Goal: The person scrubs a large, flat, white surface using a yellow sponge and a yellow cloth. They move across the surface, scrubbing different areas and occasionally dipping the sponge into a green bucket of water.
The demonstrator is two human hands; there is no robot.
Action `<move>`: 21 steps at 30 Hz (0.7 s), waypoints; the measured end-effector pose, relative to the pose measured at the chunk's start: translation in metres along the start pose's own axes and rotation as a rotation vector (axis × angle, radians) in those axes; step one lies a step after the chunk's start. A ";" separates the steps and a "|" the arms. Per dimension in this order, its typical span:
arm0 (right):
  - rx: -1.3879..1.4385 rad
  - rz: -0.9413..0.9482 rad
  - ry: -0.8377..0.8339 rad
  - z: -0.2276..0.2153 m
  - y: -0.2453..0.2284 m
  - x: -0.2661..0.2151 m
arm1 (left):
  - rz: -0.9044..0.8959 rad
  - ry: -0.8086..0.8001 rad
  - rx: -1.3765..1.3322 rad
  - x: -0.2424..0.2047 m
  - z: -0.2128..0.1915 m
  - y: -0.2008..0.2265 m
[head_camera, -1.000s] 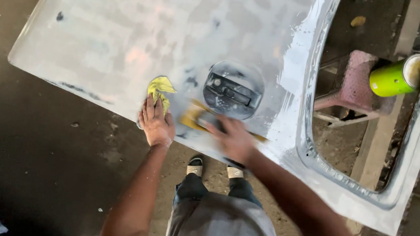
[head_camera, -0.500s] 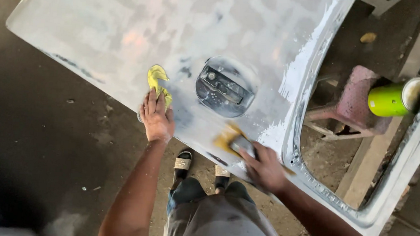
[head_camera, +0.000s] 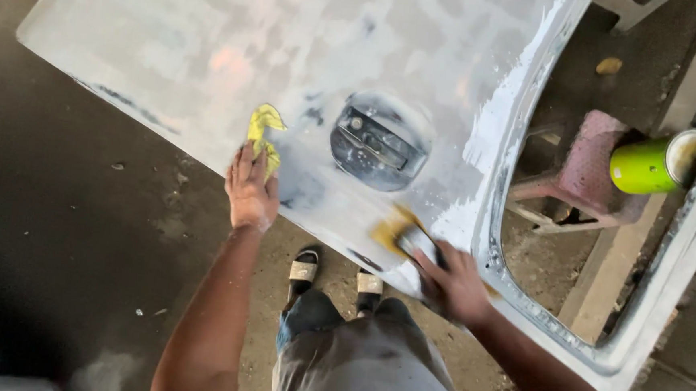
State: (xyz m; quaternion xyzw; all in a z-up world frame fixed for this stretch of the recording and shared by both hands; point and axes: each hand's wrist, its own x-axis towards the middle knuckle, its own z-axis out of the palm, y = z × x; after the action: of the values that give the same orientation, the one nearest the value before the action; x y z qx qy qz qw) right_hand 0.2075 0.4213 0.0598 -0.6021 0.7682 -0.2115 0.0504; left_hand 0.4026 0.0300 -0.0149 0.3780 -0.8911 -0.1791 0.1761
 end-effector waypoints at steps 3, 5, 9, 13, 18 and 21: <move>-0.013 -0.028 -0.023 -0.006 -0.006 -0.004 | 0.011 0.014 0.017 -0.001 0.008 -0.007; 0.150 0.130 -0.233 0.020 -0.023 0.044 | 0.036 0.027 0.036 -0.001 0.011 -0.011; -0.079 -0.291 0.024 0.071 -0.064 0.125 | 0.021 0.020 0.031 0.000 0.010 -0.012; -0.105 -0.238 -0.070 0.042 -0.077 0.125 | 0.117 0.045 -0.126 0.004 0.008 -0.027; 0.107 -0.058 -0.091 0.038 -0.015 0.003 | 0.156 -0.033 -0.018 0.004 -0.011 -0.020; -0.150 0.071 -0.115 0.004 0.002 -0.051 | 0.112 -0.044 0.017 0.006 -0.004 -0.023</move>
State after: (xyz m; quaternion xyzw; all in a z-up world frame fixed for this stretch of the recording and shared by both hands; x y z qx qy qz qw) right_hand 0.2206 0.4693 0.0457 -0.5879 0.7985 -0.1162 0.0566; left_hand 0.4149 0.0101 -0.0204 0.3248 -0.9161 -0.1697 0.1629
